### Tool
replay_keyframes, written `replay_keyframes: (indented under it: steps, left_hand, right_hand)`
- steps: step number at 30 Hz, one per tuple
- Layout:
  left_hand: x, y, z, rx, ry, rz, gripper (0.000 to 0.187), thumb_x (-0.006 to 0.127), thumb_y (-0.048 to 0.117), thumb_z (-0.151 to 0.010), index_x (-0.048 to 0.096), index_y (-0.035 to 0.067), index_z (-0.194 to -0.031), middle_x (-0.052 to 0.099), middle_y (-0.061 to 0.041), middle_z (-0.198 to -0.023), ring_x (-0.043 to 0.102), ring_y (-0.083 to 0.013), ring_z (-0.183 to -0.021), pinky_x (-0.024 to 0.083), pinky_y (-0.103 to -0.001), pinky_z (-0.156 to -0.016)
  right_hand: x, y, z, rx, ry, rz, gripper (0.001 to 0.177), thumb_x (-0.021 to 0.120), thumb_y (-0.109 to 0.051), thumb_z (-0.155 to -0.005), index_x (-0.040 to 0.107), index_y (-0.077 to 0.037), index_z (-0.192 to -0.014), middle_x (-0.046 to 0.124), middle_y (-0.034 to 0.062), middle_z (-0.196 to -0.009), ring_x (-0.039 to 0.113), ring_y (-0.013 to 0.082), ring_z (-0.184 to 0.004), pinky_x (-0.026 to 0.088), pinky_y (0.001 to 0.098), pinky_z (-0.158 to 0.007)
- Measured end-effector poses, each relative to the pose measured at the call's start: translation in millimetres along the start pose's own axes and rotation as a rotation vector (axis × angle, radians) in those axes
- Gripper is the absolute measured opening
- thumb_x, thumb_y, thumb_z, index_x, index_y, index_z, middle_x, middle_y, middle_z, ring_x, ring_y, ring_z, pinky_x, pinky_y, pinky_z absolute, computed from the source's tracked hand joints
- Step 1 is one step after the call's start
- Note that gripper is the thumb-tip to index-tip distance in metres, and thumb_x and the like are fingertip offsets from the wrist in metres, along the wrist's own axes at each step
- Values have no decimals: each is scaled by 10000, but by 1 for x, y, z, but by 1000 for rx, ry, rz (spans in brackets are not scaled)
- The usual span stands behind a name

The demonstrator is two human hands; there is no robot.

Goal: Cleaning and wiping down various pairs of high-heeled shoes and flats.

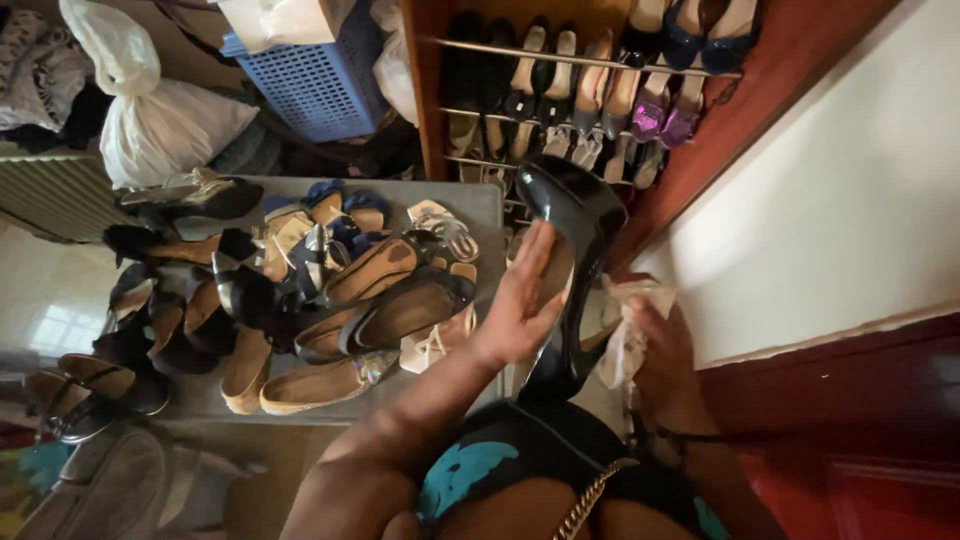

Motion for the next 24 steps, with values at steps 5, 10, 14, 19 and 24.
replay_keyframes:
  steps: [5,10,14,19,24]
  left_hand:
    - [19,-9,14,-105,-42,-26,843,600,-44,-914,185,-31,-1648,172,-258,-1737,60,-331,-1658,101,-391,-1305]
    - [43,-64,46,-195,52,79,755,578,14,-986,213,-6,-1647,160,-223,-1745,134,-308,-1647,204,-407,-1298]
    - [61,-98,67,-189,125,364,688,527,98,-1071,164,-3,-1646,133,-189,-1752,157,-294,-1624,207,-420,-1295]
    - [77,-116,78,-381,176,514,670,502,143,-1072,172,-3,-1636,221,-168,-1721,252,-270,-1576,230,-385,-1266]
    - [80,-136,100,-466,243,503,638,525,134,-1056,253,-31,-1609,379,-193,-1644,368,-274,-1507,285,-376,-1229]
  right_hand:
    - [82,-168,37,-632,-34,815,428,726,-244,-950,615,30,-1260,608,206,-1204,622,283,-1092,531,370,-890]
    - [35,-94,24,61,127,117,297,627,-211,-974,637,-20,-1200,657,78,-1110,653,171,-987,523,330,-867]
    - [26,-76,24,249,174,-251,277,661,-225,-1010,654,-17,-1193,632,60,-1000,597,154,-890,476,308,-763]
    - [26,-91,25,289,196,-268,291,638,-242,-941,658,-63,-1171,673,19,-977,638,124,-882,503,276,-758]
    - [27,-77,22,324,139,-269,301,651,-242,-922,669,-42,-1146,686,33,-957,654,144,-856,517,291,-731]
Point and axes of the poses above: each hand's wrist, its own z-axis away from the middle knuckle, its own x-axis out of the palm, y = z × x, the point moved 8 cm from there along -z, towards the middle knuckle
